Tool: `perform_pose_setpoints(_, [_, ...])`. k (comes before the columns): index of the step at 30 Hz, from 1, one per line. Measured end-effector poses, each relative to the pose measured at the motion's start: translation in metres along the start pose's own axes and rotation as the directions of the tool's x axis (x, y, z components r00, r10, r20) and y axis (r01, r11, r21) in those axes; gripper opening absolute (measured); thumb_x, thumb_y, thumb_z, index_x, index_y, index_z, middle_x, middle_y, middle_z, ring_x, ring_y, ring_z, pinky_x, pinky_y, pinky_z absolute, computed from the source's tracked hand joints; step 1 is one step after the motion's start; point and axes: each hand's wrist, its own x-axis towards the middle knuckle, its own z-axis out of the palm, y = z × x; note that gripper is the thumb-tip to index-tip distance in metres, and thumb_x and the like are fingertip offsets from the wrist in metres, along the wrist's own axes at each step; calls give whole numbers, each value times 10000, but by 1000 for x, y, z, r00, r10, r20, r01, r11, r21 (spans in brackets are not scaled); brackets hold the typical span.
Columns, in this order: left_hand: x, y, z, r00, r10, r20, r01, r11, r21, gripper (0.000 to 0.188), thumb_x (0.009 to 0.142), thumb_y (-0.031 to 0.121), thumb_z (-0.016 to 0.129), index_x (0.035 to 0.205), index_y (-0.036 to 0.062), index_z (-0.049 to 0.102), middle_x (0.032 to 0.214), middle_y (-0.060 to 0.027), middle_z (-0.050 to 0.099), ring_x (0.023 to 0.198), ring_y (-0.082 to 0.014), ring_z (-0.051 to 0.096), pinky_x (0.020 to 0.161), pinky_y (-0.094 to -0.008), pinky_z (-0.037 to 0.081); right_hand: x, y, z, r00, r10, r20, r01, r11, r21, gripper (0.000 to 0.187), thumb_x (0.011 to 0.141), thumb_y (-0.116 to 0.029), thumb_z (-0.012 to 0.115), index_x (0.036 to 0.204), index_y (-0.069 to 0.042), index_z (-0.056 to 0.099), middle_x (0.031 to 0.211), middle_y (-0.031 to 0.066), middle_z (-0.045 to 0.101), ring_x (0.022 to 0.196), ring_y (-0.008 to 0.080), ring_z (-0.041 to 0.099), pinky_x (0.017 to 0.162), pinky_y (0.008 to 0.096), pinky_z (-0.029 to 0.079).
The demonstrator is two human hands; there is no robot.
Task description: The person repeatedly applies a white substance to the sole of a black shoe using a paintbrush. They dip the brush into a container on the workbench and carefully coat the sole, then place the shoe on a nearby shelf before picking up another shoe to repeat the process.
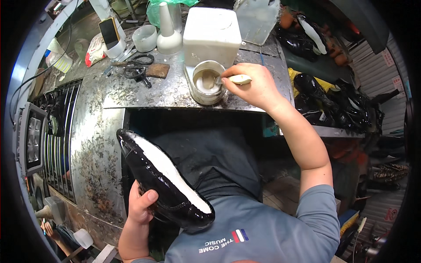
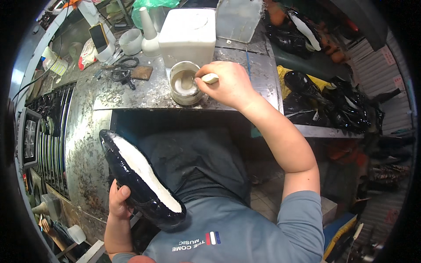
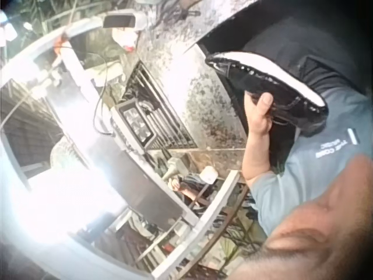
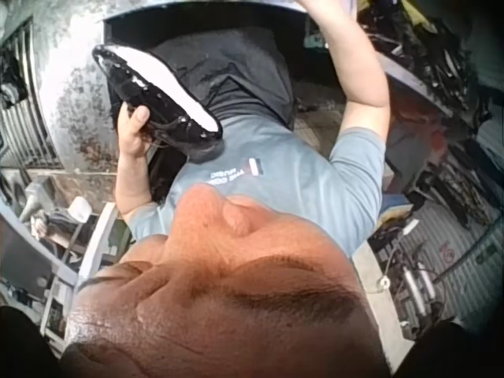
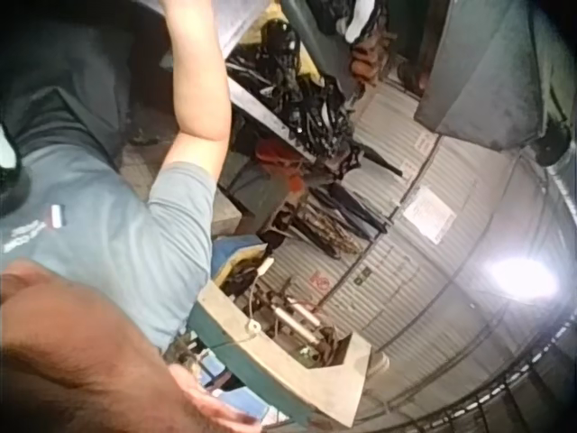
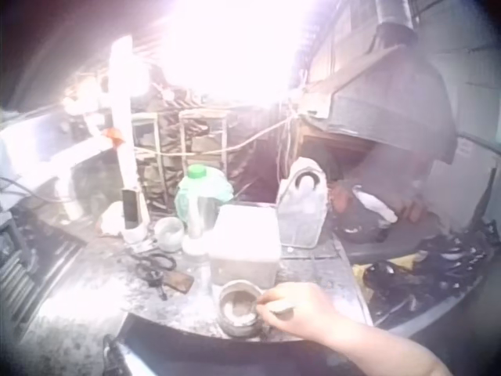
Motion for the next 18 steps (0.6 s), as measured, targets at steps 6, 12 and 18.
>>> perform_pose_setpoints(6, [-2, 8, 4, 997, 76, -5, -75, 994, 75, 770, 857, 354, 808, 1417, -51, 468, 1269, -155, 663, 1129, -248, 681, 1001, -378, 545, 6, -26, -22, 969, -148, -197, 167, 982, 83, 126, 857, -151, 789, 936, -56, 768, 871, 104, 752, 773, 268, 730, 692, 340, 565])
perform_pose_setpoints(12, [-5, 15, 8, 993, 120, -17, -116, 985, 131, 759, 874, 389, 792, 1406, -46, 472, 1242, -148, 658, 1109, -234, 671, 986, -374, 546, -6, -17, -5, 997, -64, -39, 69, 987, 144, 152, 883, -141, 786, 981, -26, 773, 906, 118, 758, 797, 248, 732, 730, 318, 562])
perform_pose_setpoints(18, [-7, 28, 15, 997, 74, 9, -75, 986, 146, 756, 880, 396, 779, 1403, -53, 467, 1228, -156, 656, 1090, -238, 678, 968, -377, 556, -11, -23, -12, 992, -86, -87, 101, 978, 185, 160, 894, -119, 774, 996, 5, 769, 930, 127, 763, 828, 236, 735, 747, 315, 559])
